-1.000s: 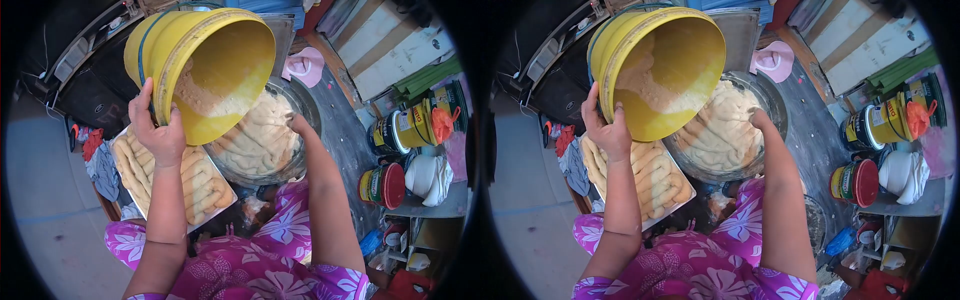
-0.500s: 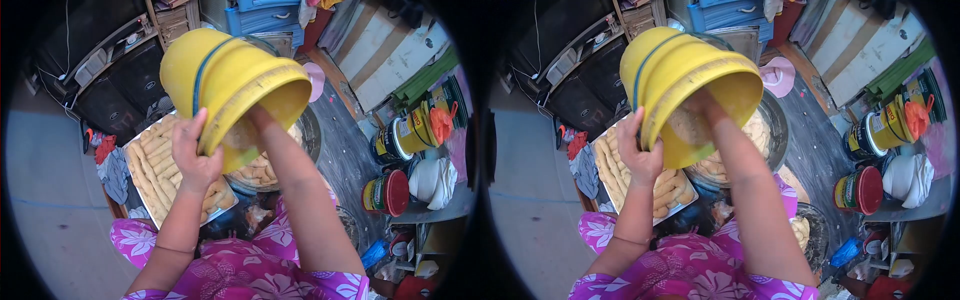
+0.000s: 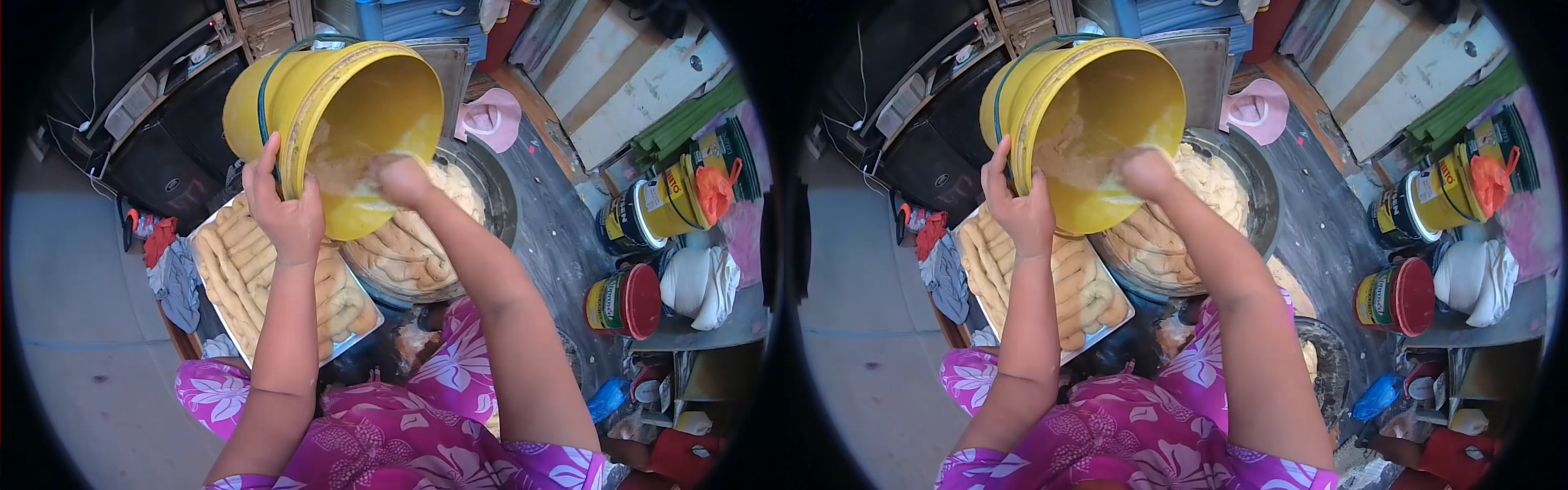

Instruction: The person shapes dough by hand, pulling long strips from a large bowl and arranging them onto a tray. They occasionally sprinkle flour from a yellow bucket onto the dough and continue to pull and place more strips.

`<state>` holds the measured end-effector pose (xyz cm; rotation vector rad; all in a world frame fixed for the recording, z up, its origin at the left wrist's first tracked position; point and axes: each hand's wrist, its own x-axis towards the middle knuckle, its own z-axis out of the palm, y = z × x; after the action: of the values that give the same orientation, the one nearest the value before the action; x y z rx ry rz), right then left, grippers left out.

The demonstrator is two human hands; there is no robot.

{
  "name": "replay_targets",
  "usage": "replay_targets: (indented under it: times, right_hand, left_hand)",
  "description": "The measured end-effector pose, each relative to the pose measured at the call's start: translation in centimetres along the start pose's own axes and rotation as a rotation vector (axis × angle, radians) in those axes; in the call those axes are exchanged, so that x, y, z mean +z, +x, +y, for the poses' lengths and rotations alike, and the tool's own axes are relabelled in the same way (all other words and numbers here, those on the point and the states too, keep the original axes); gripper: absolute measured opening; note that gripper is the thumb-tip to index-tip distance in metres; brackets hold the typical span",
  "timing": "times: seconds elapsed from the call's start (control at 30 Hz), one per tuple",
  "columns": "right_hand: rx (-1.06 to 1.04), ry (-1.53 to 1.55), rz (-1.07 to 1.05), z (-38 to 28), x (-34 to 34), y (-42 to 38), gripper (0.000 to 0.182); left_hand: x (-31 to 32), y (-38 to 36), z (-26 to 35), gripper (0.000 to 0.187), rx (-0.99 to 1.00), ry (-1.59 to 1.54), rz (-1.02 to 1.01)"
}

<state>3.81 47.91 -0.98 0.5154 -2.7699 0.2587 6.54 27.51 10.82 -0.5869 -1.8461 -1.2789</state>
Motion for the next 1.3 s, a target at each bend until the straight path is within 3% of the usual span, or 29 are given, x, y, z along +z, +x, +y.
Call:
replay_targets:
  times: [0.07,0.13,0.2,0.27,0.33,0.37,0.43,0.5,0.53,0.6,0.67,0.73,0.77,0.83,0.87,0.93,0.97,1.03,1.07,1.13,1.17,1.23,1.3]
  right_hand:
    - [0.176,-0.031,0.114,1.5,-2.7,-2.0,0.02]
    - [0.652,0.141,0.37,2.8,-2.1,-4.6,0.023]
    - [0.98,0.418,0.47,7.8,3.9,-8.2,0.035]
    - [0.916,0.145,-0.377,10.8,8.4,-12.3,0.031]
    - [0.968,0.675,-0.445,11.5,10.0,-16.2,0.02]
    - [0.965,0.683,-0.445,12.8,11.7,-17.3,0.02]
    - [1.399,0.743,0.112,16.6,17.7,-19.8,0.014]
    - [0.807,0.515,-0.389,20.3,22.3,-20.9,0.014]
    - [0.786,0.479,-0.32,18.8,19.7,-19.0,0.014]
    - [1.329,0.824,0.318,12.7,11.6,-13.2,0.023]
    - [1.156,1.135,0.226,13.2,10.0,-10.3,0.037]
    - [1.01,0.828,0.448,10.8,5.9,-6.3,0.045]
    - [1.004,0.831,0.454,9.7,3.7,-4.8,0.045]
    - [0.918,1.172,0.634,7.8,0.0,-2.5,0.056]
    - [0.909,1.173,0.633,6.4,-1.3,-1.6,0.056]
    - [1.121,1.574,0.41,3.8,-2.8,-0.9,0.06]
    - [1.113,1.576,0.413,3.9,-2.9,-0.8,0.06]
    - [0.848,2.016,0.311,4.5,-2.5,-1.1,0.082]
    - [0.788,2.031,0.296,5.1,-2.0,-1.5,0.08]
    - [0.567,1.921,0.355,4.9,-3.6,-1.9,0.074]
    - [0.523,1.931,0.413,5.3,-4.4,-2.0,0.073]
    - [0.491,2.005,0.539,6.6,-5.9,-2.6,0.072]
    - [0.461,2.062,0.653,7.9,-7.2,-3.9,0.071]
  left_hand:
    - [0.4,0.3,-0.4,0.051,0.018,0.039,0.005]
    - [0.6,0.4,-0.6,0.054,0.017,0.046,0.036]
    - [0.3,0.6,-0.7,0.058,0.017,0.061,0.065]
    - [-0.2,1.1,-0.7,0.057,0.013,0.085,0.073]
    - [-0.7,1.4,-0.9,0.055,0.004,0.077,0.062]
    - [-0.9,1.5,-1.0,0.052,-0.01,0.065,0.05]
    - [-1.2,1.8,-1.1,0.052,-0.027,0.041,0.037]
    - [-1.4,1.9,-1.0,0.052,-0.017,0.059,0.024]
    - [-1.2,1.9,-1.0,0.052,-0.016,0.057,0.024]
    - [-1.0,2.0,-0.9,0.051,-0.007,0.035,0.034]
    - [-0.9,2.1,-0.8,0.051,0.015,0.044,0.042]
    - [-0.9,2.1,-0.7,0.051,0.035,0.054,0.043]
    - [-0.8,2.1,-0.9,0.054,0.057,0.07,0.056]
    - [-0.8,1.9,-1.0,0.058,0.083,0.091,0.075]
    - [-0.7,1.7,-0.9,0.059,0.105,0.082,0.047]
    - [-0.4,1.4,-0.4,0.055,0.182,0.074,-0.009]
    - [-0.2,1.0,0.1,0.056,0.224,0.039,-0.067]
    - [0.7,-0.6,0.6,0.059,0.353,0.015,-0.176]
    - [1.3,-1.6,0.7,0.06,0.438,0.027,-0.228]
    - [1.8,-2.5,2.3,0.055,0.654,0.111,-0.253]
    - [2.1,-2.4,2.8,0.055,0.652,0.113,-0.249]
    - [2.7,-2.0,3.6,0.047,0.875,0.14,-0.206]
    - [3.2,-1.2,3.8,0.047,0.922,0.173,-0.232]
